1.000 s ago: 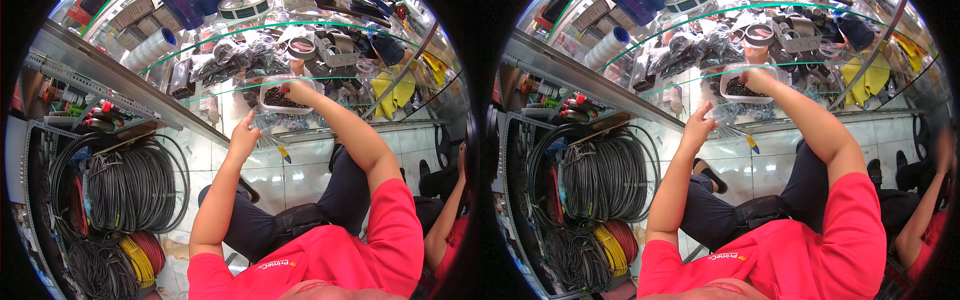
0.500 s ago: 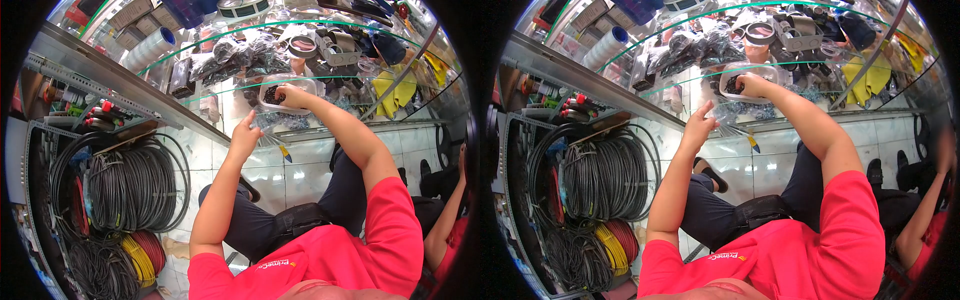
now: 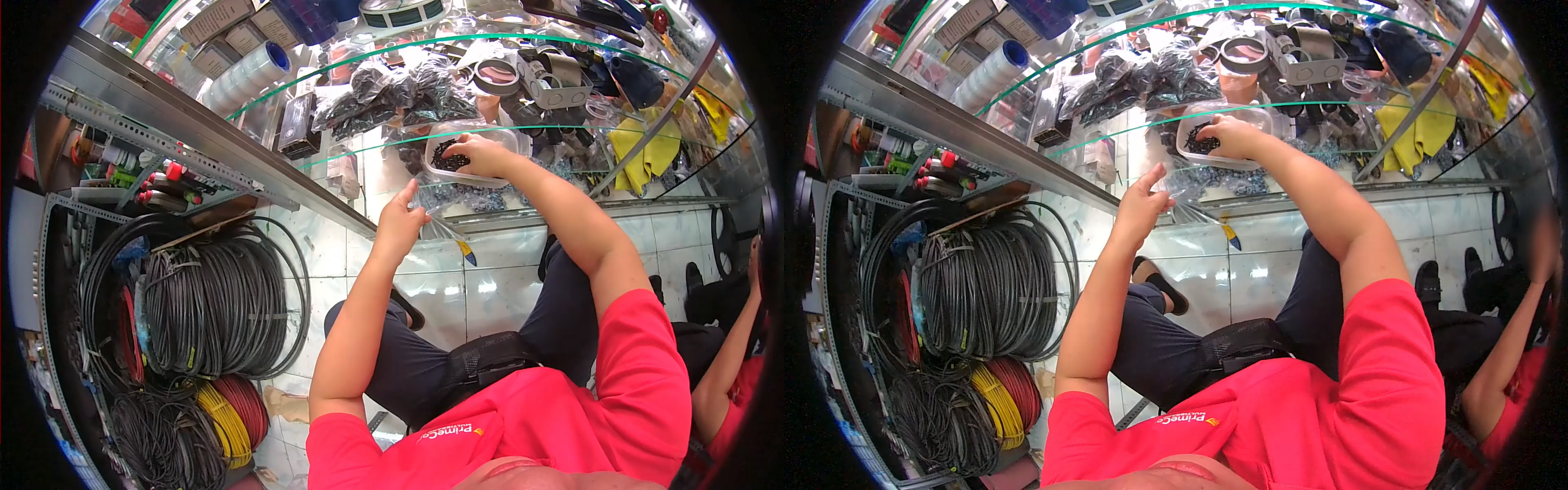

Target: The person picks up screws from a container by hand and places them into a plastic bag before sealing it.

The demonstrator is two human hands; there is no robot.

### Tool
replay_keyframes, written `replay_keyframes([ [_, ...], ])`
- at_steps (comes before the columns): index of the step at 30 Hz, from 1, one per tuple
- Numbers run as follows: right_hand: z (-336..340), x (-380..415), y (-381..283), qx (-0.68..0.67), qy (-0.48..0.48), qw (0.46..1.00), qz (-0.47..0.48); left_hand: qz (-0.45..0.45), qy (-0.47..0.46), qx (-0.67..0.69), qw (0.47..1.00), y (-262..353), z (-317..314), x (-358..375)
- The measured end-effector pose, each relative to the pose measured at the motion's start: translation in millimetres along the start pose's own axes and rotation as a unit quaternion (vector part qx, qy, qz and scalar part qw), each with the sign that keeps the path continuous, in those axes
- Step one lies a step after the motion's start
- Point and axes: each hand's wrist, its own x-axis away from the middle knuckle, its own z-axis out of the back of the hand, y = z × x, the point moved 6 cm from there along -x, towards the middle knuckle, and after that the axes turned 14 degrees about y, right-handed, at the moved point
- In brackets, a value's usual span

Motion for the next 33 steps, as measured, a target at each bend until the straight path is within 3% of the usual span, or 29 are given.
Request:
replay_keyframes([
  [7, -10.1, -5.8, 8.7, 0.004, -0.002, 1.0, 0.021, -0.006, 0.012, 0.005, 1.0, -1.9, -1.4, -0.3],
  [10, -11.2, -10.9, 21.4, -0.074, -0.012, 0.997, -0.01, -0.016, 0.023, 0.017, 0.999, -1.5, 0.7, 0.5],
  [12, -3.6, -10.9, 33.4, -0.277, 0.041, 0.95, -0.139, -0.014, 0.022, 0.022, 0.999, -1.0, 0.7, 0.8],
  [13, 1.5, -11.4, 32.6, -0.277, 0.041, 0.95, -0.139, -0.012, 0.022, 0.024, 0.999, -1.2, 0.5, 0.7],
  [15, 5.3, -3.8, 48.4, -0.393, 0.027, 0.857, -0.331, -0.009, 0.021, 0.027, 0.999, -1.1, 0.6, 0.3],
  [16, 5.9, -1.2, 45.5, -0.446, 0.009, 0.823, -0.351, -0.01, 0.02, 0.019, 1.0, -0.8, 0.5, -0.1],
  [19, 11.4, 3.5, 41.5, -0.461, -0.009, 0.803, -0.378, 0.0, 0.011, 0.009, 1.0, 3.4, 0.0, 1.5],
  [23, 21.5, 3.5, 37.2, -0.382, 0.012, 0.846, -0.371, 0.003, 0.004, -0.001, 1.0, 4.9, -0.1, 2.8],
  [25, 18.8, 1.4, 22.1, -0.486, -0.026, 0.805, -0.339, 0.003, 0.004, 0.0, 1.0, 5.8, -0.6, 3.5],
  [29, 7.8, 4.0, -22.1, -0.558, -0.085, 0.766, -0.306, 0.004, 0.005, 0.006, 1.0, 6.3, -1.6, 3.4],
  [31, 10.4, 7.2, -55.4, -0.518, -0.184, 0.811, -0.2, 0.003, 0.005, 0.002, 1.0, 5.4, -2.5, 2.0],
  [33, 9.7, 6.3, -55.2, -0.488, -0.176, 0.832, -0.196, 0.002, 0.006, -0.002, 1.0, 5.3, -2.5, 2.6],
])
